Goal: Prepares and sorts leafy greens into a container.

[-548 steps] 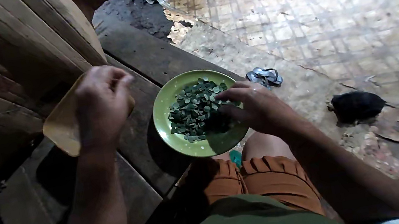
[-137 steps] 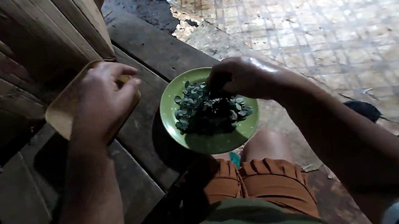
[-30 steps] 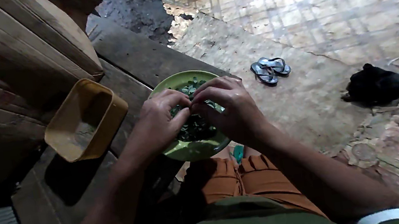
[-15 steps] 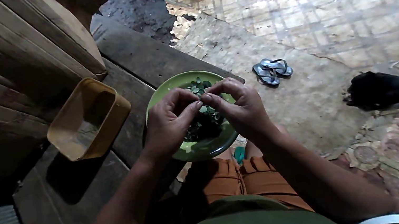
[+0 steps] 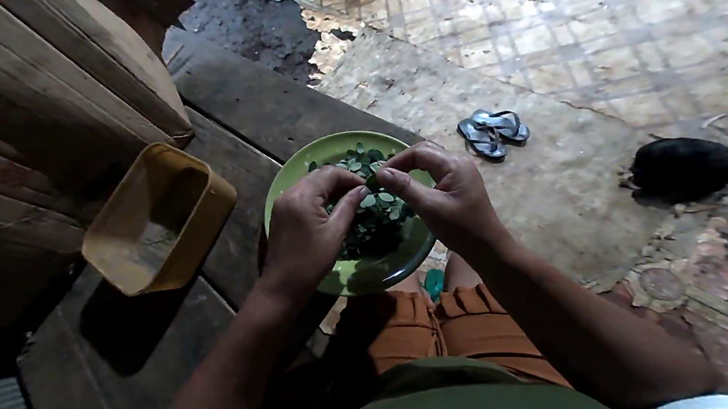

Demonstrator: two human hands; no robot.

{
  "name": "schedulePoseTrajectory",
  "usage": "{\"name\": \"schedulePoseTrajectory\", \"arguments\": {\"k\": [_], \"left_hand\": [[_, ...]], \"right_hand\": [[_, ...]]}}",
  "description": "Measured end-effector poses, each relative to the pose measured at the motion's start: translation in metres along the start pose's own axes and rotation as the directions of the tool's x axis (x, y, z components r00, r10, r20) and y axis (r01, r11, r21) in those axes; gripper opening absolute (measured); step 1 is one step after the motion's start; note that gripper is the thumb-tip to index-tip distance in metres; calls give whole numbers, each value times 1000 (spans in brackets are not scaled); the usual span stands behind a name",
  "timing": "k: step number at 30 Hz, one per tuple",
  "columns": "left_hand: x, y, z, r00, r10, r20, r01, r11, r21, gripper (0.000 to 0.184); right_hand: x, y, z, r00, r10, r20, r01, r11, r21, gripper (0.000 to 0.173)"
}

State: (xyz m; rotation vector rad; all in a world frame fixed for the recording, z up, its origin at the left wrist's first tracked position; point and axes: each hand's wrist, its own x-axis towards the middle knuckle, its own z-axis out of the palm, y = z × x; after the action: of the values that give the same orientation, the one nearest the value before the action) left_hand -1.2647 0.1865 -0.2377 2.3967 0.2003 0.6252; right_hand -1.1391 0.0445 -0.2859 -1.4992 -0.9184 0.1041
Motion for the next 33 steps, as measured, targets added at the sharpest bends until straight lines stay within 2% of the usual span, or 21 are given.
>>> {"name": "schedulePoseTrajectory", "arguments": {"k": [3,8,12,14,17,19,21,23,25,29,33], "left_hand": [[-1,-3,2,1000,24,-16,-24,1000,6,9],[-4,-4,1,999,13,-30,-13,1000,7,8],[-5,-9,-18,998,26,-65,-24,999,42,10],[-5,-16,-42,995,-9,-97,24,988,152,14],[-8,-31,-84,982,-107,-156,162,901,403,24],[-8,-45,-108,960,-196,-200,273,817,508,32],[-8,-56,-127,919,-311,-242,394,710,583,37],[-10,-62,-137,893,-377,-245,442,642,626,40],[-11,-60,-136,913,-358,-195,395,660,638,42],[-14,-44,-98,986,-148,77,89,857,508,30],[-22,-30,-56,935,51,351,-170,933,317,15]], "right_hand": [[0,0,0,1000,4,16,-4,1000,2,16],[1,-6,4,991,-3,135,-11,995,100,20],[7,-6,2,995,-48,90,47,999,20,13],[11,-4,-5,990,-64,124,72,996,-60,14],[14,-3,-13,958,-44,285,119,961,-250,20],[15,-4,-17,925,12,379,124,935,-331,27],[16,-5,-22,909,52,413,121,916,-382,32],[15,-5,-27,911,58,408,123,907,-403,32],[13,-4,-30,921,70,384,102,907,-410,31],[4,0,-34,934,58,354,96,909,-405,31],[-6,5,-38,952,43,303,91,905,-415,29]]}}
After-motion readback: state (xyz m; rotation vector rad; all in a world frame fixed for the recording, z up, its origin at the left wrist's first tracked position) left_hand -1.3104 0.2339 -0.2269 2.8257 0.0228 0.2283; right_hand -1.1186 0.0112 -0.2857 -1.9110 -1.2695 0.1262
